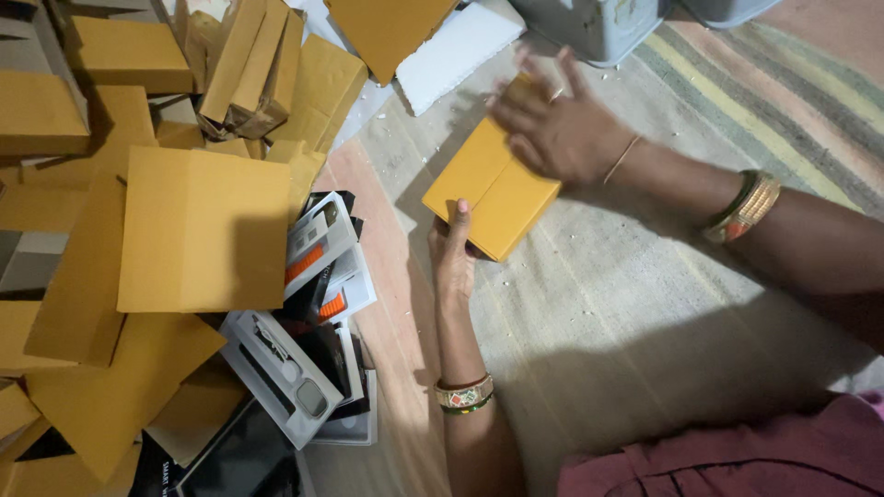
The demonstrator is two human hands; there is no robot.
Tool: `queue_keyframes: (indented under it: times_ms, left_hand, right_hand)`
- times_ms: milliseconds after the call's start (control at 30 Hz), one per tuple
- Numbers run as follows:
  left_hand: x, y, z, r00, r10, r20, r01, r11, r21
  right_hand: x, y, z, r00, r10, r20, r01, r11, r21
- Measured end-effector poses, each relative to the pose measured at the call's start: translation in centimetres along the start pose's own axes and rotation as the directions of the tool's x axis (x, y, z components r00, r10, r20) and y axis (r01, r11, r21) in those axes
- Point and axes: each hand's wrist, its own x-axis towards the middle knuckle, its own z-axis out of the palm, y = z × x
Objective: The person folds flat yellow cardboard boxes into open rectangular boxes one at a time, pressing the sides and creasing the flaps by hand, and sets each finished box onto a pile of folded boxes on the fabric-covered surface.
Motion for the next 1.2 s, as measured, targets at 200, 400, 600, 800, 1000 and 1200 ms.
queue_keyframes:
  times_ms: [200,400,600,800,1000,1200]
  left_hand:
    - [0.0,0.4,0.0,0.999,-0.044,-0.004,0.044,0.998,-0.051]
    - [0.0,0.0,-0.2,0.999,-0.044,-0.007,0.043,0.997,-0.057]
    - [0.0,0.4,0.0,0.996,-0.080,-0.046,0.079,0.996,-0.034]
    - [-0.4,0.7,0.5,0.995,-0.068,-0.071,0.069,0.998,0.008]
    - [-0.5,0.8,0.3,1.000,0.006,0.001,-0.006,0.999,0.048]
    - [-1.1,0.7,0.2,0.989,0.149,0.014,-0.148,0.965,0.218]
  right_hand:
    - [-1.2,-6.9,-1.1,0.949,-0.307,-0.066,0.313,0.913,0.260]
    - [-0.5,-6.3,-1.5,0.953,-0.299,0.050,0.284,0.940,0.191]
    - [1.3,-2.3,-0.5,0.981,-0.167,0.096,0.159,0.984,0.081]
    - [1.7,2.5,0.8,0.979,0.015,0.204,-0.066,0.967,0.245]
    - [0.9,5.1,0.3,0.912,0.181,0.367,-0.394,0.633,0.667]
    - [0.1,5.5,-0.6,0.964,0.108,0.244,-0.267,0.400,0.877]
